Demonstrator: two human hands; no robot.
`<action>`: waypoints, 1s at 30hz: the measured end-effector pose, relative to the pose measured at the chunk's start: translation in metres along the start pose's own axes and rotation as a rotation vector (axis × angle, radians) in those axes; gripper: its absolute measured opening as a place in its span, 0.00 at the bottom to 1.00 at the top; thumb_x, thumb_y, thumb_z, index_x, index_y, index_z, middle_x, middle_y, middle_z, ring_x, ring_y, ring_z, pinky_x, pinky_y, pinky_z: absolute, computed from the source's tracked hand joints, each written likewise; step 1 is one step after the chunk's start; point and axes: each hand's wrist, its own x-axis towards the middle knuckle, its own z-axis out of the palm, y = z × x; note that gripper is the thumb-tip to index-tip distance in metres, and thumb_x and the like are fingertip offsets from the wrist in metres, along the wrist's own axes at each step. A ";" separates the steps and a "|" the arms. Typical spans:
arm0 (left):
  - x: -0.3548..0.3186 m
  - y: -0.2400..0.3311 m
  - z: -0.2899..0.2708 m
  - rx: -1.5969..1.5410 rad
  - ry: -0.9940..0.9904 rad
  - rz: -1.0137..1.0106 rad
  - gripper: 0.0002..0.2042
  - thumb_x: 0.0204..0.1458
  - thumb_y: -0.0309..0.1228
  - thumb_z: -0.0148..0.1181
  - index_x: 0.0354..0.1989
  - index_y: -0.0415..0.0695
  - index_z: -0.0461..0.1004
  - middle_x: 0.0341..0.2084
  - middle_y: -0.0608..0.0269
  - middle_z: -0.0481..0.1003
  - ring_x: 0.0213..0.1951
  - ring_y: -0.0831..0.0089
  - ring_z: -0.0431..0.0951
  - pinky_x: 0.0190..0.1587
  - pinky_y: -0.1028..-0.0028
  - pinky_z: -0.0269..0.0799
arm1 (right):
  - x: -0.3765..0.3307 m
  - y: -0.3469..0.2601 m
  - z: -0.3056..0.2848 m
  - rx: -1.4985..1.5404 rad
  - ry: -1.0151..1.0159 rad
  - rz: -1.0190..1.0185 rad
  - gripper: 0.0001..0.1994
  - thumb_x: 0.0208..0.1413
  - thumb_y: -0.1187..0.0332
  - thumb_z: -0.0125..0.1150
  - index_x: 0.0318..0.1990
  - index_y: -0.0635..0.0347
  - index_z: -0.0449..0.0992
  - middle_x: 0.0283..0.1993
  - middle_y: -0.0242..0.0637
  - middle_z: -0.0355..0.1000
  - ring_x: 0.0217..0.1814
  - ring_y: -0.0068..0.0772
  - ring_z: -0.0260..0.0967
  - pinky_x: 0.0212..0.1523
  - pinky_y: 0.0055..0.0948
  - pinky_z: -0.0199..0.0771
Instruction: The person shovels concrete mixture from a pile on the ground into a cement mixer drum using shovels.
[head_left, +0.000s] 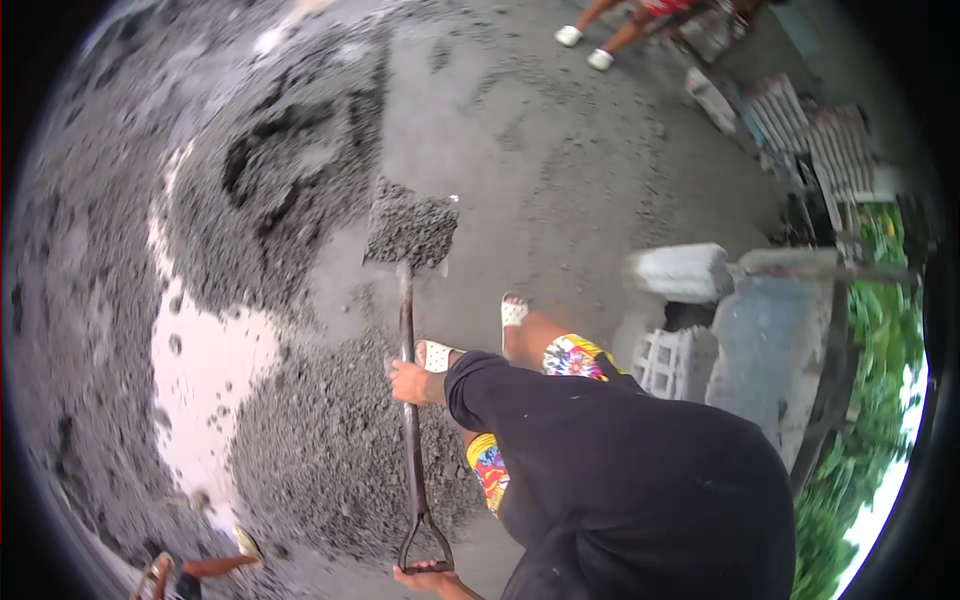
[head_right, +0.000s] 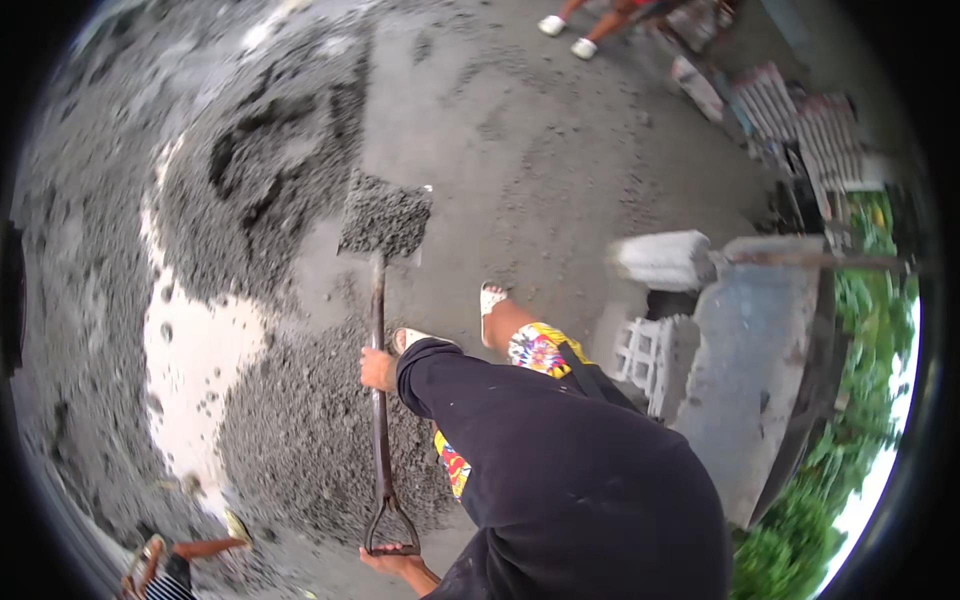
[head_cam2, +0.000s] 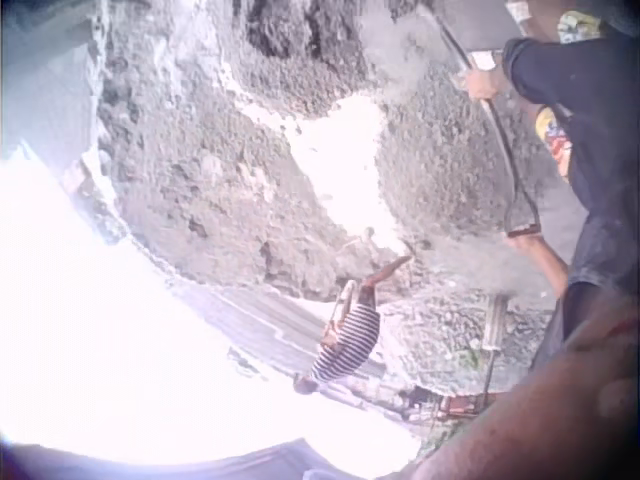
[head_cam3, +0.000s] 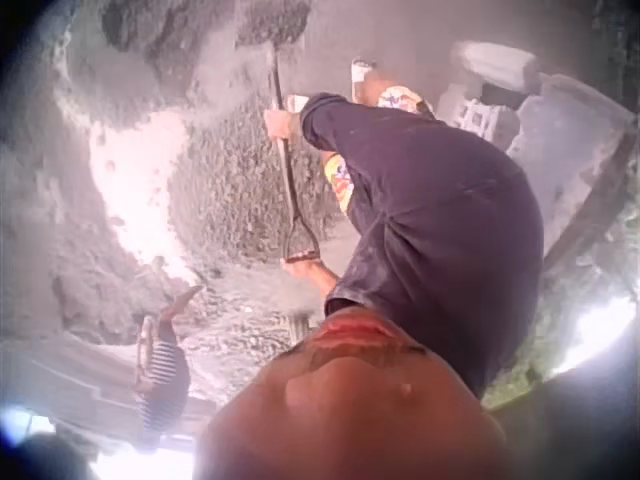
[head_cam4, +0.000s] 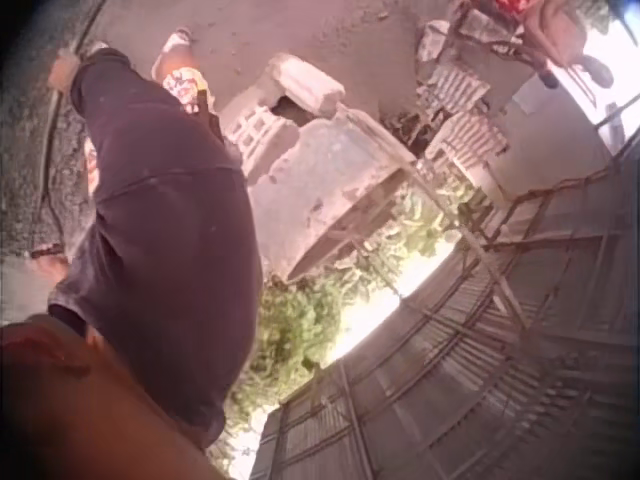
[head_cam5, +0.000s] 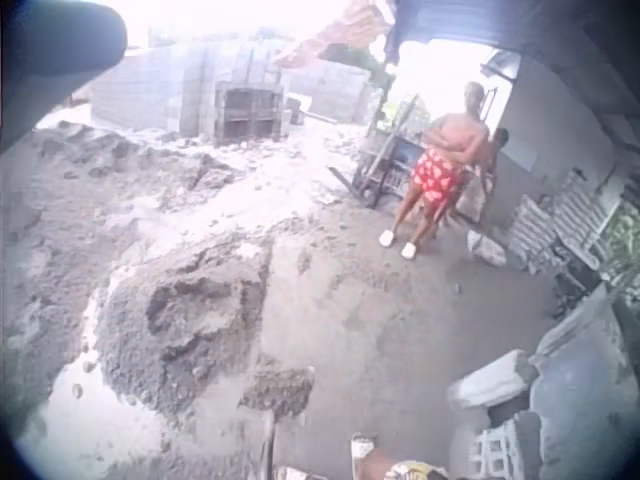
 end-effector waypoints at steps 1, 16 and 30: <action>-0.006 0.011 -0.018 0.023 -0.028 0.003 0.21 0.48 0.55 0.48 0.17 0.52 0.56 0.09 0.73 0.55 0.11 0.79 0.55 0.15 0.78 0.53 | -0.026 -0.011 -0.013 0.000 -0.078 0.012 0.02 0.39 0.64 0.59 0.22 0.42 0.77 0.27 0.19 0.72 0.42 0.23 0.65 0.50 0.37 0.54; -0.306 -0.001 -0.019 0.308 -1.088 -0.009 0.23 0.46 0.57 0.49 0.14 0.50 0.61 0.08 0.71 0.58 0.10 0.75 0.57 0.14 0.75 0.53 | -0.650 -0.086 -0.307 -0.259 0.410 0.855 0.05 0.33 0.69 0.61 0.19 0.51 0.69 0.22 0.27 0.65 0.33 0.28 0.65 0.41 0.31 0.59; -0.338 -0.125 0.019 0.099 -1.776 0.893 0.17 0.48 0.42 0.48 0.23 0.37 0.64 0.20 0.59 0.63 0.25 0.68 0.65 0.31 0.70 0.60 | -0.780 -0.164 -0.204 -0.445 0.989 1.343 0.02 0.45 0.70 0.57 0.28 0.49 0.72 0.31 0.25 0.67 0.44 0.27 0.65 0.43 0.35 0.53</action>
